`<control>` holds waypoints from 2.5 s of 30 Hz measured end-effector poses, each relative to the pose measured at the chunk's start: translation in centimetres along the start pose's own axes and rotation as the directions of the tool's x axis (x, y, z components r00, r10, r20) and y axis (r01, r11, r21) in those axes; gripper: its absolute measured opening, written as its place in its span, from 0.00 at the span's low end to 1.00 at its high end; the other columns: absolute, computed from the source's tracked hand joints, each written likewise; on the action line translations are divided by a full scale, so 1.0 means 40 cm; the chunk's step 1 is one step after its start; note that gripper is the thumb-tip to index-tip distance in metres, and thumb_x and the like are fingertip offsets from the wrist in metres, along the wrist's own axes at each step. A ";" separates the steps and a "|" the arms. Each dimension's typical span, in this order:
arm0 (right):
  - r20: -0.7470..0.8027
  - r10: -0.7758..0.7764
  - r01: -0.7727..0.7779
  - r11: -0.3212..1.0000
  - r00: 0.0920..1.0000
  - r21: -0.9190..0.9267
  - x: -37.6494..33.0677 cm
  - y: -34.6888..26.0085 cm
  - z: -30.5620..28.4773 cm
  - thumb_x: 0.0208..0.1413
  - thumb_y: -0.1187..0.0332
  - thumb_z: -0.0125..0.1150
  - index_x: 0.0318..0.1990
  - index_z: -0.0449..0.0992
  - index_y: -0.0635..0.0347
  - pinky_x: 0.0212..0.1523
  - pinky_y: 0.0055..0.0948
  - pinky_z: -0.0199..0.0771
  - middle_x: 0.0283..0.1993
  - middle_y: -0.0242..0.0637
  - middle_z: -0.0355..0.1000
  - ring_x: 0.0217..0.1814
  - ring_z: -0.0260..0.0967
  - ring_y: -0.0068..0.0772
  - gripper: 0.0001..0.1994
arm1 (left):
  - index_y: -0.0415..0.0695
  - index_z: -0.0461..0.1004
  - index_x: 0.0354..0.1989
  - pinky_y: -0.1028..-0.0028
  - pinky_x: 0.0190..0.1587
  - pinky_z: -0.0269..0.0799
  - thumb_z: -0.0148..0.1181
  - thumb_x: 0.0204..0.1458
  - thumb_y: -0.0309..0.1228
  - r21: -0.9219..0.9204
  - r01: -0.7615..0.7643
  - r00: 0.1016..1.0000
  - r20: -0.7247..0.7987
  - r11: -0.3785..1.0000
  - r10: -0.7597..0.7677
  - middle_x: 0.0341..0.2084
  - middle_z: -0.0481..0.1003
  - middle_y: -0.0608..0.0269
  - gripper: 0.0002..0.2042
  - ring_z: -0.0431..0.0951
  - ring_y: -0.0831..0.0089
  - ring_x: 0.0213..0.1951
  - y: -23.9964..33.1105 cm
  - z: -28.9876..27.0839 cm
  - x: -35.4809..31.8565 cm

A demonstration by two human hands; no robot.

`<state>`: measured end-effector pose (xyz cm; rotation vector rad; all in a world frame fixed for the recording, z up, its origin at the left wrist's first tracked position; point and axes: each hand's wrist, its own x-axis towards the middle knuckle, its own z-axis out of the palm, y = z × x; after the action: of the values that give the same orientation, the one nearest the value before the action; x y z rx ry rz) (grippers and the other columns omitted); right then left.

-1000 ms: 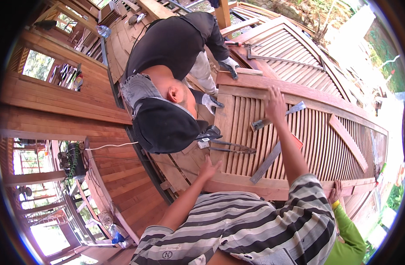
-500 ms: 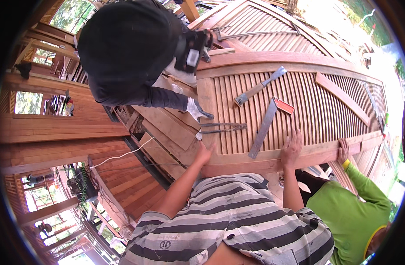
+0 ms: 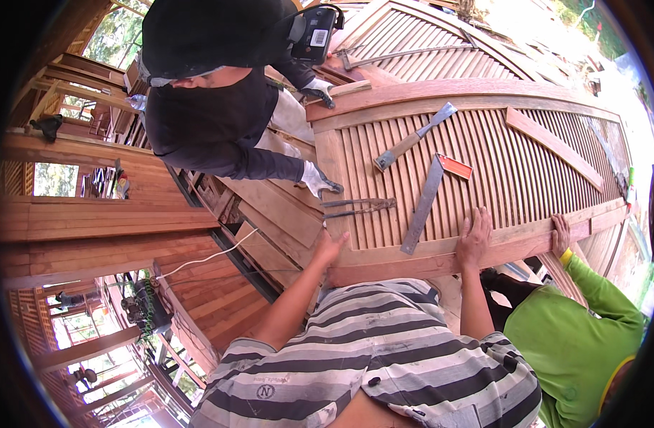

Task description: The person uses a nail gun to attach wooden slats to a frame while working with others. Later, the person applies a substance from a small bottle to a wooden chair and rubs it in with their hand.

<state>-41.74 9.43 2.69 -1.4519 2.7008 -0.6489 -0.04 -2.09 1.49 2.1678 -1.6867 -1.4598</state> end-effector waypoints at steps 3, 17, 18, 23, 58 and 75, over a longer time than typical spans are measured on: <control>0.013 0.008 -0.008 1.000 1.000 0.011 0.013 -0.018 -0.005 0.68 0.63 0.54 0.65 0.71 0.62 0.77 0.49 0.52 0.73 0.50 0.64 0.79 0.54 0.51 0.21 | 0.27 0.59 0.69 0.58 0.67 0.67 0.65 0.53 0.65 0.039 -0.003 1.000 0.015 0.999 0.002 0.64 0.69 0.31 0.52 0.71 0.44 0.66 0.051 -0.033 -0.023; 0.042 -0.109 0.111 0.993 0.993 -0.046 -0.016 -0.020 0.033 0.72 0.59 0.51 0.61 0.75 0.68 0.72 0.44 0.61 0.66 0.53 0.72 0.72 0.64 0.54 0.22 | 0.37 0.67 0.64 0.50 0.59 0.73 0.63 0.55 0.62 -0.153 0.133 0.987 -0.069 0.979 -0.144 0.54 0.77 0.36 0.41 0.78 0.41 0.57 -0.021 -0.017 -0.095; 0.068 -0.133 0.136 0.990 0.989 -0.030 -0.007 -0.017 0.036 0.72 0.59 0.51 0.61 0.76 0.68 0.71 0.45 0.63 0.65 0.51 0.72 0.71 0.65 0.53 0.22 | 0.37 0.65 0.65 0.50 0.59 0.73 0.62 0.57 0.60 -0.188 0.095 0.988 -0.106 0.977 -0.116 0.54 0.77 0.37 0.40 0.78 0.41 0.57 -0.055 0.007 -0.112; 0.173 -0.489 0.515 0.763 0.855 -0.391 0.046 0.066 0.092 0.73 0.61 0.49 0.58 0.76 0.65 0.69 0.51 0.64 0.59 0.53 0.73 0.66 0.67 0.57 0.18 | 0.38 0.64 0.68 0.53 0.59 0.73 0.59 0.64 0.51 -0.376 -0.183 0.934 -0.354 0.909 0.042 0.53 0.79 0.43 0.33 0.79 0.44 0.56 -0.234 0.090 -0.117; 0.343 -0.850 0.290 0.472 0.401 0.832 -0.225 -2.247 0.506 0.59 0.57 0.67 0.65 0.64 0.56 0.57 0.50 0.72 0.62 0.48 0.67 0.63 0.69 0.55 0.30 | 0.40 0.74 0.60 0.75 0.46 0.77 0.52 0.72 0.38 -0.906 0.159 0.945 0.255 0.393 0.206 0.52 0.80 0.58 0.16 0.82 0.71 0.51 -0.645 -1.566 0.388; 0.337 -0.575 0.147 0.635 0.746 0.758 0.043 -2.670 0.675 0.56 0.61 0.71 0.76 0.57 0.51 0.62 0.48 0.74 0.66 0.51 0.66 0.66 0.68 0.57 0.41 | 0.42 0.75 0.55 0.68 0.46 0.82 0.57 0.68 0.31 -0.807 0.342 0.803 0.517 0.482 0.296 0.46 0.82 0.57 0.12 0.84 0.69 0.43 -0.388 -2.025 0.822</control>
<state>47.72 -53.31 16.82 -1.6257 1.4382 -0.9332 64.87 -60.47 17.61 1.1569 -0.5365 -2.4464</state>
